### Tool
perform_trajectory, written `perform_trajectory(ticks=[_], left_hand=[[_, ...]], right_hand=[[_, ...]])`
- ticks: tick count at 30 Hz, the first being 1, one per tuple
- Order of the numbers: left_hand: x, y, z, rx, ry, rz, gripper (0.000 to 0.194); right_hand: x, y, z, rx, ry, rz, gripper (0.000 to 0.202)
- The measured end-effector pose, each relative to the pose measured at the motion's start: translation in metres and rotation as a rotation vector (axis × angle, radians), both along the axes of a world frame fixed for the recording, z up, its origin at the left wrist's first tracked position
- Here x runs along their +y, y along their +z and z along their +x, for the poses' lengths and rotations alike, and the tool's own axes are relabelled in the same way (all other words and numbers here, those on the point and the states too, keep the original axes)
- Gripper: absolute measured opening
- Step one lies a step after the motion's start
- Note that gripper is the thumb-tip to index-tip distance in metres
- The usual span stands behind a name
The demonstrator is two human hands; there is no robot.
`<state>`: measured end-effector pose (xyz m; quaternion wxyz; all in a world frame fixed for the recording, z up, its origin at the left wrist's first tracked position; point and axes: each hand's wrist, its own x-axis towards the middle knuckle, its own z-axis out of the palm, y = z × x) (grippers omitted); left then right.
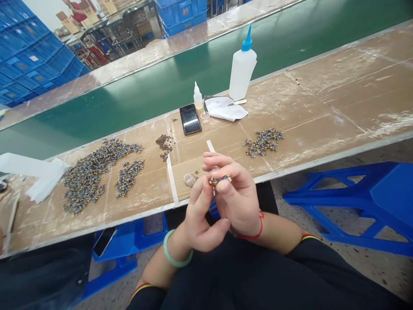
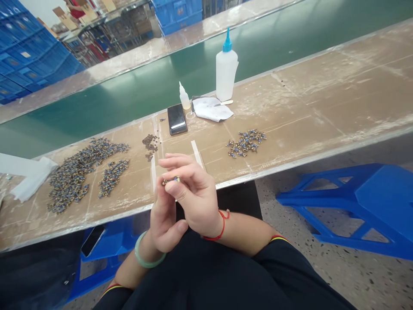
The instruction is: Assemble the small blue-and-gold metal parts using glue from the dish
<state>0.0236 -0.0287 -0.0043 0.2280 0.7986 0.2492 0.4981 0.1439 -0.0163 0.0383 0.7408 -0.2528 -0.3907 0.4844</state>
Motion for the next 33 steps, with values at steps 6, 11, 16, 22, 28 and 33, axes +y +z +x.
perform_trajectory(ticks=[6, 11, 16, 22, 28, 33], left_hand=[[0.009, 0.01, 0.001, 0.013, -0.024, 0.116, 0.077], [0.012, 0.015, 0.0, 0.034, -0.028, 0.132, 0.079], [0.005, 0.014, -0.003, 0.016, -0.052, -0.038, 0.079], [-0.004, 0.013, -0.005, 0.017, -0.094, -0.153, 0.08], [-0.004, 0.009, -0.006, 0.022, -0.065, -0.194, 0.081], [0.001, 0.009, -0.001, -0.003, -0.069, -0.183, 0.075]], right_hand=[[-0.001, 0.002, 0.0, 0.058, 0.038, -0.015, 0.011], [-0.001, 0.004, 0.004, 0.058, 0.107, -0.066, 0.019], [0.004, -0.001, 0.011, 0.034, 0.176, -0.04, 0.013], [0.008, -0.01, 0.019, -0.119, 0.046, 0.079, 0.009], [0.009, -0.014, 0.023, -0.278, -0.125, 0.141, 0.014], [0.011, -0.015, 0.029, -0.4, -0.231, 0.195, 0.025]])
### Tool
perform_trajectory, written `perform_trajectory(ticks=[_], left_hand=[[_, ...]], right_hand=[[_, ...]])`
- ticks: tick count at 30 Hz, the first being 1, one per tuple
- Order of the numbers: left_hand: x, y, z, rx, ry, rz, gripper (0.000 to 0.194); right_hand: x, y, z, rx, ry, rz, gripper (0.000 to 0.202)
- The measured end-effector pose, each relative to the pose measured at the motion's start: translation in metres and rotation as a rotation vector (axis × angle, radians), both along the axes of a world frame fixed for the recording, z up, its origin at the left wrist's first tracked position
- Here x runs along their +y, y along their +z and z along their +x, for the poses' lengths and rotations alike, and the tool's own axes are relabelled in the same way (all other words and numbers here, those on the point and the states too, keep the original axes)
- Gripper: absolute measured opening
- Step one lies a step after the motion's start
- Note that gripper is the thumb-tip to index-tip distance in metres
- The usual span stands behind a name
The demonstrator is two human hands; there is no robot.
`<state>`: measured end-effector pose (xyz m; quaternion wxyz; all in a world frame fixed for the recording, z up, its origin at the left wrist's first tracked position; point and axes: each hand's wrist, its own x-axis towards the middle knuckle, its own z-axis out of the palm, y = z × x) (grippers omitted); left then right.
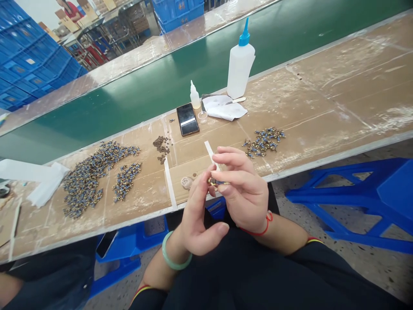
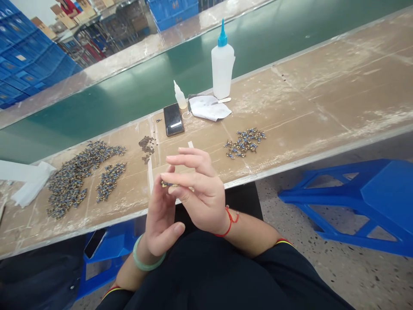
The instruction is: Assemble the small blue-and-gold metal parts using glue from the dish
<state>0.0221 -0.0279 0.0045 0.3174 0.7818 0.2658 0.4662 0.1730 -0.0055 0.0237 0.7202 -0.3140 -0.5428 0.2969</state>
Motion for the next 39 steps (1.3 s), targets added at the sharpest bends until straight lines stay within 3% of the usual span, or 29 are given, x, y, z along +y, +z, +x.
perform_trajectory(ticks=[7, 13, 21, 28, 34, 39], left_hand=[[0.006, 0.002, 0.008, 0.018, 0.056, 0.026, 0.077], [0.01, 0.0, 0.006, 0.03, -0.016, 0.068, 0.08], [0.008, 0.001, 0.008, -0.117, -0.069, -0.125, 0.081], [0.002, 0.014, 0.009, -0.169, -0.084, -0.28, 0.088], [-0.005, 0.019, 0.012, -0.196, -0.018, -0.306, 0.078], [-0.001, 0.014, 0.013, -0.163, -0.017, -0.27, 0.073]], right_hand=[[0.003, 0.005, 0.002, -0.031, -0.079, 0.037, 0.019], [0.003, 0.005, -0.002, 0.017, -0.118, 0.015, 0.016], [0.008, -0.001, 0.0, -0.133, -0.231, 0.198, 0.019], [0.008, -0.002, 0.0, -0.128, -0.249, 0.203, 0.026], [0.008, -0.003, 0.001, -0.117, -0.238, 0.189, 0.028], [0.006, -0.003, -0.003, -0.145, -0.265, 0.181, 0.025]])
